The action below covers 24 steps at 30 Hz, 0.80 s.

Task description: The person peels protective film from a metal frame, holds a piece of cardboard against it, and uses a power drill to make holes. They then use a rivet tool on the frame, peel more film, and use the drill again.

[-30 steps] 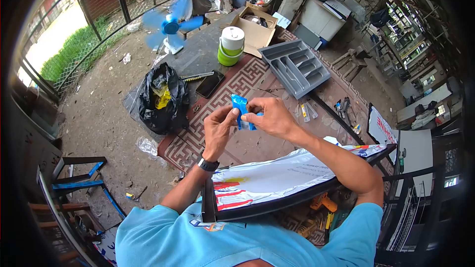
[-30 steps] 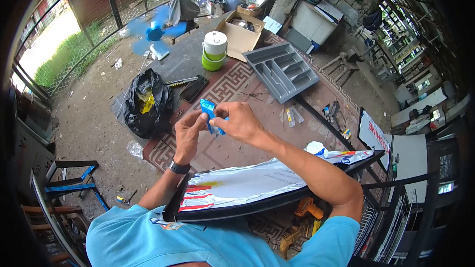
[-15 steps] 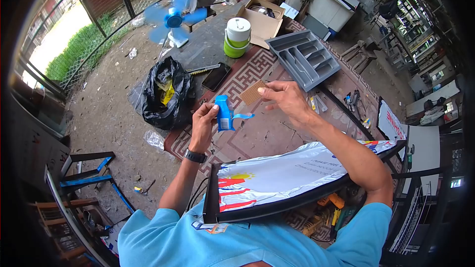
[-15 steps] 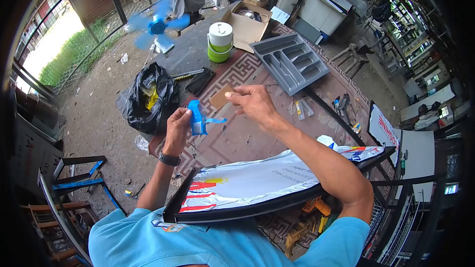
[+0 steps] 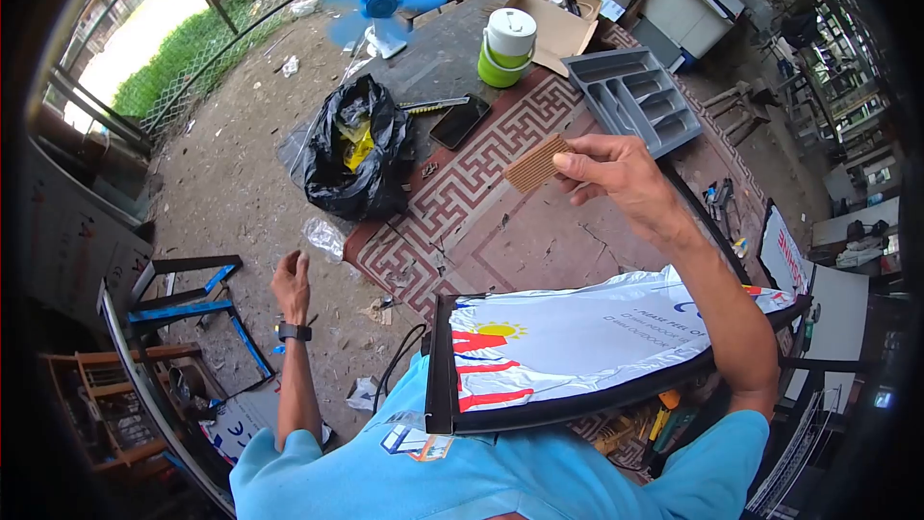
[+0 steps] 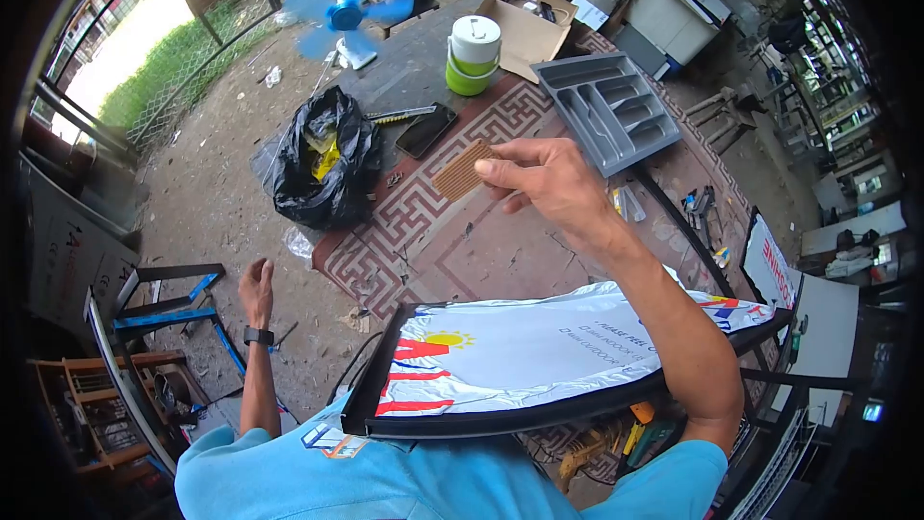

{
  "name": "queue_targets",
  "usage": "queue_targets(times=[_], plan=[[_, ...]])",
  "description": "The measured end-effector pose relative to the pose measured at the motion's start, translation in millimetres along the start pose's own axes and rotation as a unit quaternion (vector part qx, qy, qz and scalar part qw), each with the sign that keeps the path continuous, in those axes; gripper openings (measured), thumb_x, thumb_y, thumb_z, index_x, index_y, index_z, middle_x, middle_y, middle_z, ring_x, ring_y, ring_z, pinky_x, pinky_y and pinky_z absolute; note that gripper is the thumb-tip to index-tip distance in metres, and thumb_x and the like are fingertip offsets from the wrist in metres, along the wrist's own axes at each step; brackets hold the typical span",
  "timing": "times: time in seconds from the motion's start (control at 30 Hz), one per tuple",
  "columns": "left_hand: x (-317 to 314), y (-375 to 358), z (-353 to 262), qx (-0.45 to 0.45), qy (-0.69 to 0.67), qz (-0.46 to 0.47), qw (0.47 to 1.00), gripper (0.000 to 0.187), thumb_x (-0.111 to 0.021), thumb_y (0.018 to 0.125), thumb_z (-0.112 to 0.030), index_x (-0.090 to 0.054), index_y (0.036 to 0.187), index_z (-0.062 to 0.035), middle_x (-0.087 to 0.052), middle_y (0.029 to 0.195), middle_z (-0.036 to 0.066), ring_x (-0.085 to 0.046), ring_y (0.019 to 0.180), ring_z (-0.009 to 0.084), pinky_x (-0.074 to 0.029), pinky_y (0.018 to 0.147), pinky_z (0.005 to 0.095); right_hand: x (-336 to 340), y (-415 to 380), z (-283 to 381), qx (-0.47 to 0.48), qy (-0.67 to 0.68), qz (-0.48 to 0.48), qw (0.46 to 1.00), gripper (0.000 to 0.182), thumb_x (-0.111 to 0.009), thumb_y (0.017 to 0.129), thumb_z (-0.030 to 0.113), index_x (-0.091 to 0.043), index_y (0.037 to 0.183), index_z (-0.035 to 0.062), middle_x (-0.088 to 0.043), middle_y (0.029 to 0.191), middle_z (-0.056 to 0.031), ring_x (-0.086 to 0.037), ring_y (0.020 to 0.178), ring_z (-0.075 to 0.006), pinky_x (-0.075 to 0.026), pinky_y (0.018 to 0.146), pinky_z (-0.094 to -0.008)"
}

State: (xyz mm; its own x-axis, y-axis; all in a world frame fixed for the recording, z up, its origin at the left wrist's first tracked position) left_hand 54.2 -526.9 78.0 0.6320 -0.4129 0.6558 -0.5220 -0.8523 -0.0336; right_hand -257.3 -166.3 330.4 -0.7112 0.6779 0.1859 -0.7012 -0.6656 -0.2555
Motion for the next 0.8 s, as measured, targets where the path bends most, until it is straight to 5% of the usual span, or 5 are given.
queue_targets(times=[0.2, 0.43, 0.53, 0.73, 0.8], plan=[[-52.3, -102.0, -358.1, -0.290, -0.350, 0.331, 0.827, 0.057, -0.080, 0.070, -0.018, -0.058, 0.119, -0.0006, -0.066, 0.101, 0.012, -0.064, 0.086, 0.0159, -0.051, 0.073, 0.0285, -23.4, -40.0, 40.6, 0.082, -0.113, 0.029, 0.990, 0.036, -0.072, 0.080, 0.022, -0.065, 0.102, -0.0059, -0.067, 0.079, -0.0072, -0.060, 0.071, -0.0093, -0.048, 0.061, -0.0231], [25.0, -152.9, -428.9, -0.591, -0.343, 0.282, 0.673, 0.019, -0.073, 0.074, -0.011, -0.068, 0.089, -0.0001, -0.067, 0.077, 0.014, -0.067, 0.068, 0.0227, -0.055, 0.059, 0.0308, -6.4, -145.8, 97.0, 0.211, -0.360, -0.082, 0.905, 0.068, -0.079, 0.068, 0.032, -0.053, 0.121, -0.0009, -0.058, 0.115, -0.0175, -0.061, 0.097, -0.0299, -0.050, 0.081, -0.0388], [71.0, -164.4, -434.2, -0.647, -0.425, 0.236, 0.588, 0.016, -0.067, 0.077, 0.002, -0.066, 0.093, -0.0002, -0.064, 0.090, 0.018, -0.066, 0.066, 0.0205, -0.057, 0.059, 0.0268, 14.8, -200.3, 69.2, 0.183, -0.433, -0.200, 0.859, 0.064, -0.076, 0.069, 0.041, -0.057, 0.113, -0.0017, -0.062, 0.101, -0.0175, -0.062, 0.092, -0.0320, -0.049, 0.082, -0.0419], [109.1, -186.0, -429.7, -0.661, -0.356, 0.212, 0.625, 0.028, -0.067, 0.078, -0.005, -0.064, 0.105, -0.0065, -0.063, 0.096, 0.013, -0.065, 0.073, 0.0242, -0.056, 0.058, 0.0261, 16.3, -257.3, -10.3, 0.273, -0.425, -0.434, 0.746, 0.041, -0.043, 0.094, 0.030, -0.059, 0.089, -0.0069, -0.060, 0.073, -0.0151, -0.059, 0.068, -0.0306, -0.048, 0.071, -0.0426], [124.2, -207.1, -419.0, -0.745, -0.326, 0.260, 0.521, 0.026, -0.066, 0.079, -0.006, -0.064, 0.105, -0.0067, -0.064, 0.096, 0.014, -0.066, 0.074, 0.0251, -0.057, 0.059, 0.0272, 18.8, -254.3, -12.9, 0.272, -0.431, -0.428, 0.746, 0.040, -0.038, 0.093, 0.026, -0.059, 0.088, -0.0080, -0.059, 0.070, -0.0149, -0.058, 0.066, -0.0302, -0.047, 0.068, -0.0415]])
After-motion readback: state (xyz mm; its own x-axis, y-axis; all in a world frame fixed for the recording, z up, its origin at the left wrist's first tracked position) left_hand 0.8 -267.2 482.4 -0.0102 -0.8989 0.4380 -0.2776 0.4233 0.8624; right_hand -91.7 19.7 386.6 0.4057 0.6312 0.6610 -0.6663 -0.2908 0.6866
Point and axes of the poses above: each hand's wrist, its own y-axis towards the middle knuckle, its own x-axis out of the back of the hand, z = x × y, the point moved 8 cm from there along y, towards the middle knuckle
